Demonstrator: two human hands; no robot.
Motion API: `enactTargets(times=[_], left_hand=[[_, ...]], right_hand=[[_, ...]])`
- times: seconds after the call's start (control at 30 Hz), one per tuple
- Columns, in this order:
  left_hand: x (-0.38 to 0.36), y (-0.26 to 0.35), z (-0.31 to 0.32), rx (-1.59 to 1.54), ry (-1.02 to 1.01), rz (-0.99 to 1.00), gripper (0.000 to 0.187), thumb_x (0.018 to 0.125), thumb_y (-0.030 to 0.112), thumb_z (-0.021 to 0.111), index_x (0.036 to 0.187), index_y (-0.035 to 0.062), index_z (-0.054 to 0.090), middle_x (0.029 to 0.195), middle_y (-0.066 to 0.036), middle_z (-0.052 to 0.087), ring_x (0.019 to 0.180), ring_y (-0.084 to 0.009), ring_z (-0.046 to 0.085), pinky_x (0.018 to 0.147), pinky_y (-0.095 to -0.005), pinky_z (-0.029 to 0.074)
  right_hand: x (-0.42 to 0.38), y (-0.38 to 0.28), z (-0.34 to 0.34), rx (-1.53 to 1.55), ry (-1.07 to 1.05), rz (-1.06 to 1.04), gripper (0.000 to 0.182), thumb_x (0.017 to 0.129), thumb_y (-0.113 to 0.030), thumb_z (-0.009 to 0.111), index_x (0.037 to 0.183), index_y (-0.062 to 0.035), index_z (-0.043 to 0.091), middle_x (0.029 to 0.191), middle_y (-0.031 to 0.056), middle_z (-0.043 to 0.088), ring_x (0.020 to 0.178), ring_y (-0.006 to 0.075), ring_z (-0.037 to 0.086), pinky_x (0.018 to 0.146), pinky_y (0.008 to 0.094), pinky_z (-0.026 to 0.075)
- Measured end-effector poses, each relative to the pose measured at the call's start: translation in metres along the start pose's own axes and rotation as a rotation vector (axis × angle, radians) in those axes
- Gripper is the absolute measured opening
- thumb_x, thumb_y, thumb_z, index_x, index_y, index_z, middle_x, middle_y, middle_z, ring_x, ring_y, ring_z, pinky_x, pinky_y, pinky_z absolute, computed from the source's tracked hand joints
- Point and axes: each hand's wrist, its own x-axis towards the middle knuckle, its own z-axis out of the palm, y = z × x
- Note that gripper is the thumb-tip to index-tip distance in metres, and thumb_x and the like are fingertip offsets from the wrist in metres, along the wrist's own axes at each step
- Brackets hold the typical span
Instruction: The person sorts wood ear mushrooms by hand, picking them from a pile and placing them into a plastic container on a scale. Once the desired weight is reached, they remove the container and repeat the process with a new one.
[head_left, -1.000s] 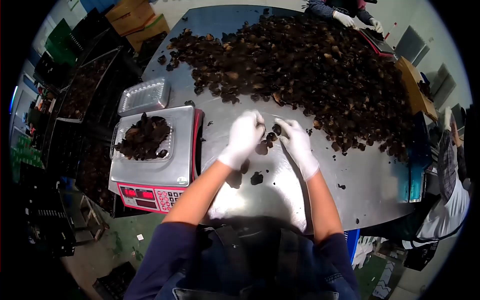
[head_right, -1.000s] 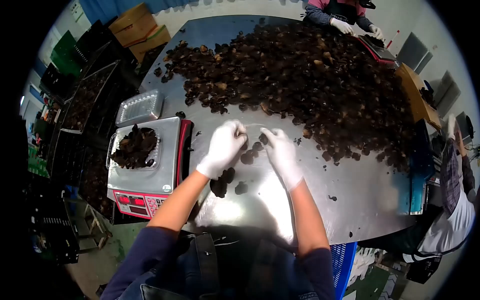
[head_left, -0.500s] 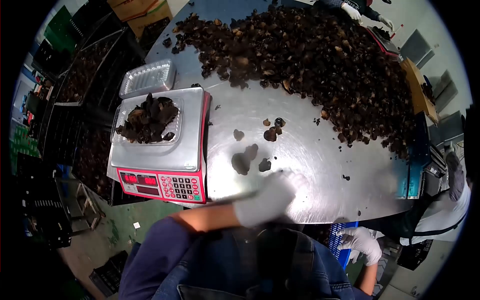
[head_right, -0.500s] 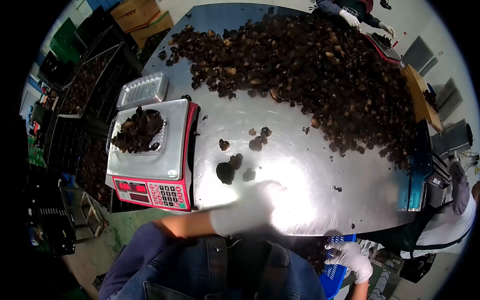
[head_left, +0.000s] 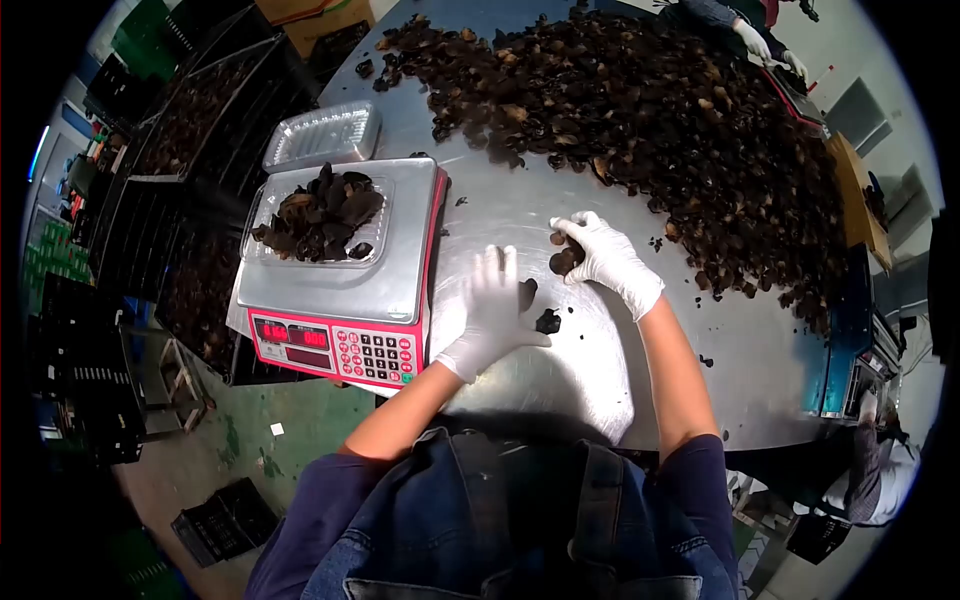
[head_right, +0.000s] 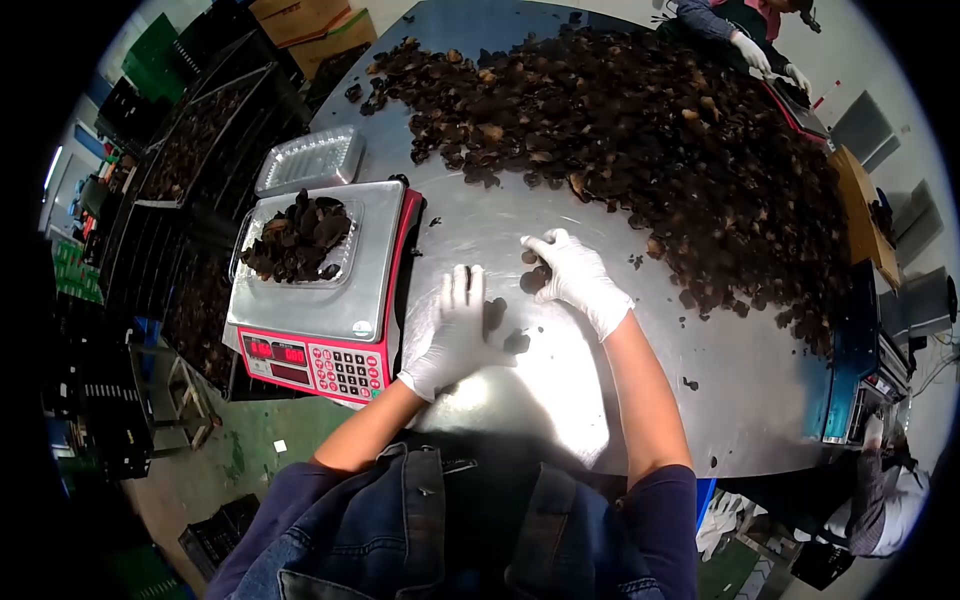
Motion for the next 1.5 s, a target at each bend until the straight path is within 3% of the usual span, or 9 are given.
enactTargets(times=[0.23, 0.47, 0.57, 0.63, 0.87, 0.9, 0.97, 1.23, 1.5], left_hand=[[0.015, 0.001, 0.028, -0.071, 0.227, 0.240, 0.105, 0.066, 0.038, 0.084, 0.149, 0.0057, 0.030, 0.147, -0.022, 0.037, 0.137, -0.0405, 0.034, 0.111, -0.0504, 0.030], [0.018, 0.001, 0.047, -0.110, 0.355, 0.220, 0.059, 0.084, 0.018, 0.069, 0.138, 0.0089, 0.047, 0.110, -0.013, 0.056, 0.100, -0.0291, 0.054, 0.082, -0.0390, 0.048], [0.046, -0.008, 0.080, -0.827, 0.147, -0.007, 0.033, 0.085, 0.010, 0.063, 0.118, 0.0092, 0.062, 0.098, -0.010, 0.055, 0.091, -0.0259, 0.059, 0.071, -0.0354, 0.051], [0.031, 0.007, 0.032, -0.129, 0.430, 0.247, 0.027, 0.085, 0.008, 0.061, 0.112, 0.0075, 0.062, 0.097, -0.010, 0.054, 0.084, -0.0261, 0.060, 0.071, -0.0354, 0.051], [-0.003, -0.009, -0.114, -0.264, 0.505, 0.373, 0.031, 0.080, 0.005, 0.062, 0.111, 0.0033, 0.060, 0.098, -0.011, 0.052, 0.090, -0.0285, 0.059, 0.074, -0.0377, 0.052], [-0.003, -0.031, -0.127, -0.087, 0.718, 0.580, 0.024, 0.082, 0.006, 0.061, 0.106, 0.0028, 0.061, 0.096, -0.011, 0.052, 0.084, -0.0277, 0.060, 0.073, -0.0370, 0.051], [-0.014, -0.051, -0.175, -0.245, 0.549, 0.272, 0.012, 0.078, 0.009, 0.064, 0.090, 0.0069, 0.064, 0.094, -0.010, 0.057, 0.084, -0.0264, 0.060, 0.074, -0.0380, 0.051], [-0.007, -0.221, -0.237, -0.260, 0.854, -0.001, 0.019, 0.078, 0.006, 0.070, 0.096, 0.0017, 0.067, 0.095, -0.007, 0.061, 0.084, -0.0192, 0.064, 0.079, -0.0300, 0.052], [-0.021, -0.233, -0.239, -0.357, 0.710, 0.042, 0.024, 0.096, 0.017, 0.058, 0.111, 0.0002, 0.068, 0.100, -0.012, 0.064, 0.097, -0.0243, 0.061, 0.089, -0.0331, 0.048]], right_hand=[[-0.017, -0.008, 0.011, 0.296, -0.066, -0.027, 0.059, 0.063, -0.017, 0.085, 0.118, -0.0177, 0.065, 0.108, 0.0067, 0.059, 0.099, 0.0283, 0.061, 0.086, 0.0337, 0.051], [-0.027, -0.028, 0.029, 0.261, 0.137, -0.023, 0.025, 0.075, -0.018, 0.073, 0.099, -0.0147, 0.071, 0.099, 0.0113, 0.064, 0.087, 0.0321, 0.066, 0.075, 0.0407, 0.054], [-0.029, -0.028, 0.041, 0.279, 0.201, 0.026, 0.025, 0.075, -0.014, 0.072, 0.099, -0.0076, 0.071, 0.098, 0.0134, 0.064, 0.089, 0.0330, 0.066, 0.079, 0.0395, 0.052], [-0.030, -0.038, 0.031, 0.351, 0.209, 0.064, 0.025, 0.075, -0.013, 0.072, 0.098, -0.0053, 0.070, 0.097, 0.0139, 0.064, 0.088, 0.0329, 0.065, 0.079, 0.0384, 0.052], [0.010, -0.126, -0.045, 0.691, 0.242, 0.019, 0.019, 0.075, 0.001, 0.070, 0.093, 0.0004, 0.068, 0.091, 0.0057, 0.062, 0.078, 0.0118, 0.060, 0.070, 0.0242, 0.048], [0.020, -0.146, -0.053, 0.725, 0.286, -0.056, 0.017, 0.074, 0.004, 0.067, 0.091, 0.0021, 0.066, 0.087, 0.0039, 0.059, 0.078, 0.0098, 0.056, 0.071, 0.0230, 0.045], [0.047, -0.168, -0.049, 0.694, 0.337, -0.174, 0.019, 0.078, -0.002, 0.070, 0.097, -0.0027, 0.069, 0.096, 0.0054, 0.064, 0.079, 0.0120, 0.063, 0.067, 0.0245, 0.050], [0.095, -0.250, -0.017, 0.495, 0.351, -0.296, 0.038, 0.076, -0.016, 0.075, 0.112, -0.0103, 0.066, 0.106, 0.0072, 0.063, 0.073, 0.0212, 0.065, 0.073, 0.0311, 0.053], [0.078, -0.240, -0.021, 0.452, 0.328, -0.201, 0.056, 0.074, -0.021, 0.079, 0.125, -0.0114, 0.061, 0.121, 0.0071, 0.060, 0.083, 0.0162, 0.065, 0.076, 0.0299, 0.054]])
